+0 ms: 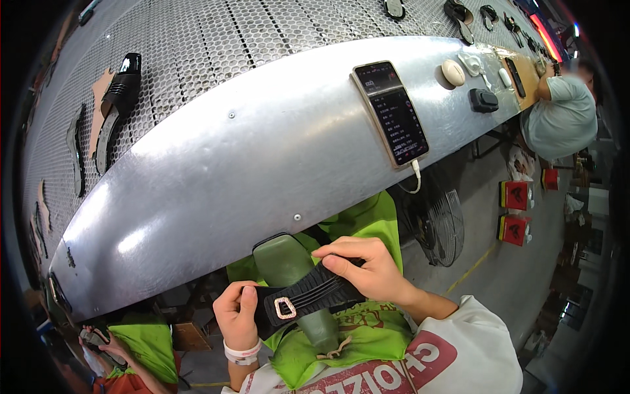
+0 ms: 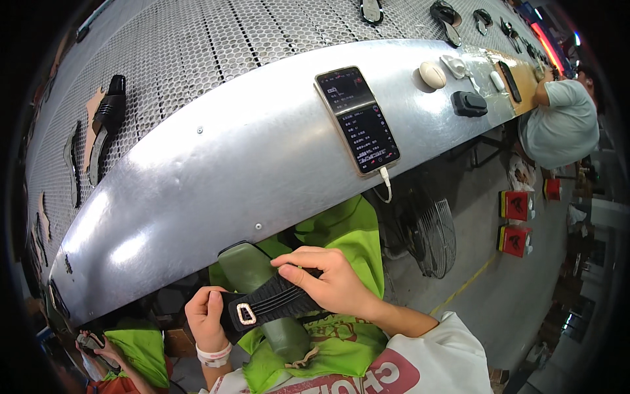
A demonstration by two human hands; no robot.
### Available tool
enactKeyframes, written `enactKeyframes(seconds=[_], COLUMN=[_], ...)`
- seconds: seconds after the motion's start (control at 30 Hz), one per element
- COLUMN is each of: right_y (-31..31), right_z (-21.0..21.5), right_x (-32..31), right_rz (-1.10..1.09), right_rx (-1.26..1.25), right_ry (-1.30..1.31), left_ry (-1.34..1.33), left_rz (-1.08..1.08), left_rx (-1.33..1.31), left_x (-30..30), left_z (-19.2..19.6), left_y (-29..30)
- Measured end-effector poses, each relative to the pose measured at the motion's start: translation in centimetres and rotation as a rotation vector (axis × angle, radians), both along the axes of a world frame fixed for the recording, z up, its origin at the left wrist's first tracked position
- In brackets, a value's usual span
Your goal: The person assembles a pair of green slipper sandals by hand. They repeatedly pick up a slipper sole and a black strap, align the strap over the sole, and press the components together. The person handles the items one at a time, inspecting the fit and pressing the strap into place on the sole.
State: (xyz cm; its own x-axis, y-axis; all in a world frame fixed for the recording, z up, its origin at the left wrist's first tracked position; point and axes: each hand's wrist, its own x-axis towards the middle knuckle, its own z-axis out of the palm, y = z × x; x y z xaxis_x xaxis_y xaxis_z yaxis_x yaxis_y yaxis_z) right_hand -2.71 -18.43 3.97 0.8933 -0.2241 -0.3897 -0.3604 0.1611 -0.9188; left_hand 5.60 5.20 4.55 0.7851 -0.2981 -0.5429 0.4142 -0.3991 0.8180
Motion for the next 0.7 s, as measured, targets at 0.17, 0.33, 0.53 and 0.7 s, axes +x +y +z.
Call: enactKeyframes(seconds=[0.17, 0.33, 0.53, 0.7], right_y=[2.3, 3.0, 3.4, 3.8], right_z=[-3.5, -5.3, -6.8, -6.7], right_x=[-0.2, 0.4, 0.9, 1.1], right_rz=[-0.124, -0.138, -0.082, -0.083], right_rx=[0.005, 0.358, 0.553, 0.567], right_ry=[0.028, 0.11, 0.115, 0.119], left_ry=[-0.25, -0.077, 0.094, 0.168], left_rz=[0.093, 0.199, 0.176, 0.251], left_rx=[0.139, -0.06, -0.346, -0.384], left_x=[-1.5, -1.1, -0.6, -0.9], left_z=[-1.6, -3.9, -5.5, -5.9], left_y=[-1.1, -0.3, 1.8, 2.0])
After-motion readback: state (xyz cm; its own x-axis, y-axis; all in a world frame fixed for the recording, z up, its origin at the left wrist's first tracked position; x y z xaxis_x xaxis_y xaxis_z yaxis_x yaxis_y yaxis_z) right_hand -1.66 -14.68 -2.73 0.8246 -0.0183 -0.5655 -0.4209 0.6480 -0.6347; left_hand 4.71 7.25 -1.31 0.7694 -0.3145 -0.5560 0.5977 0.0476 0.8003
